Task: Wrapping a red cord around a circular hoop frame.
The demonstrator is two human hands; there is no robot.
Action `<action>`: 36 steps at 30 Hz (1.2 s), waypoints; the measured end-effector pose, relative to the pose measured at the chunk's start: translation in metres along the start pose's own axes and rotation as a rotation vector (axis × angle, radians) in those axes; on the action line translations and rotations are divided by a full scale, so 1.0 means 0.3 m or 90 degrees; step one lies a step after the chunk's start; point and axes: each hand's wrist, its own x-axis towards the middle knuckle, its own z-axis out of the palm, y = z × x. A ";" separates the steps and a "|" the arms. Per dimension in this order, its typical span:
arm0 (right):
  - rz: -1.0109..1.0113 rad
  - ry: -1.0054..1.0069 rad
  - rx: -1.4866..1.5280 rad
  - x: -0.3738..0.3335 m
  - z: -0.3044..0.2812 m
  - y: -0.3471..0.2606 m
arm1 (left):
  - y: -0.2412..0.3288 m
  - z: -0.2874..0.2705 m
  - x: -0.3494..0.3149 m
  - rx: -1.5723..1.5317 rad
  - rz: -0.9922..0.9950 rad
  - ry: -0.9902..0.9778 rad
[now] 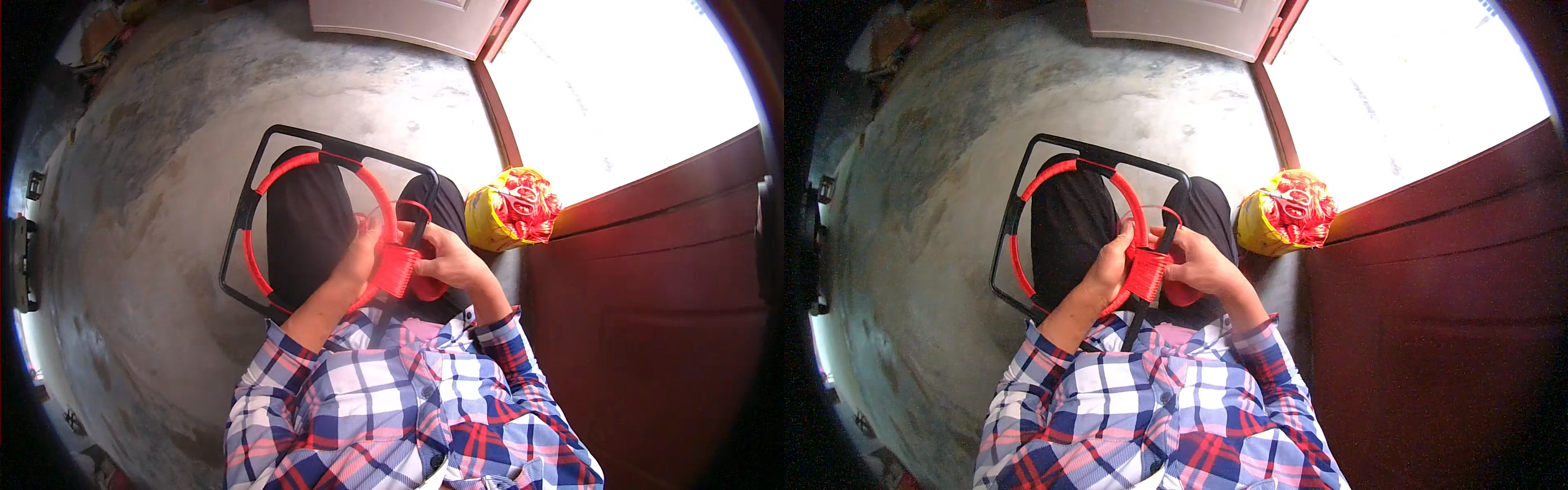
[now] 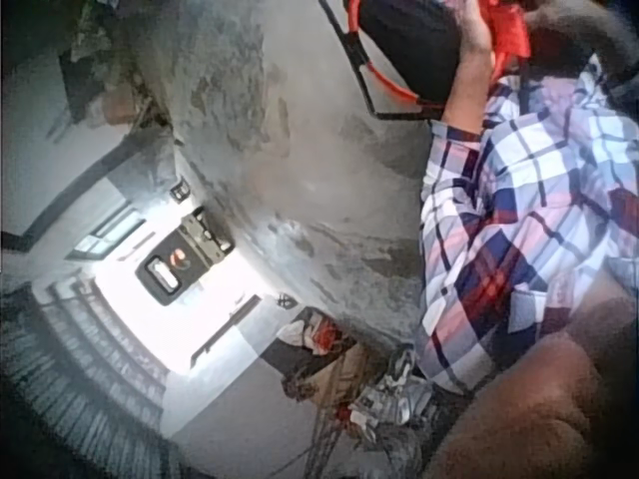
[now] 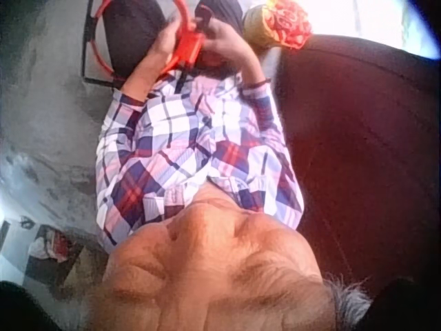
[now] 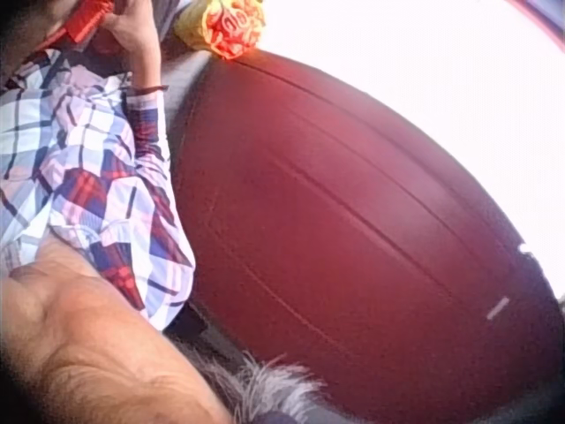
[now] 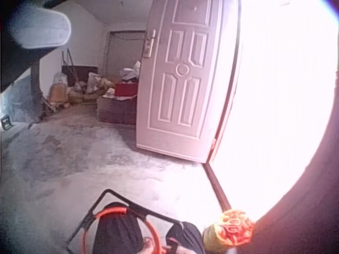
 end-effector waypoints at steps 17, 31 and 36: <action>-0.040 0.130 0.088 0.030 0.057 -0.098 | 0.025 0.069 -0.119 0.619 0.747 0.072; -0.072 0.447 0.961 -0.208 -0.318 0.054 | 0.021 -0.013 -0.062 0.064 0.229 -0.012; 0.031 0.359 0.871 -0.221 -0.280 0.116 | 0.051 0.051 -0.067 0.056 0.105 0.041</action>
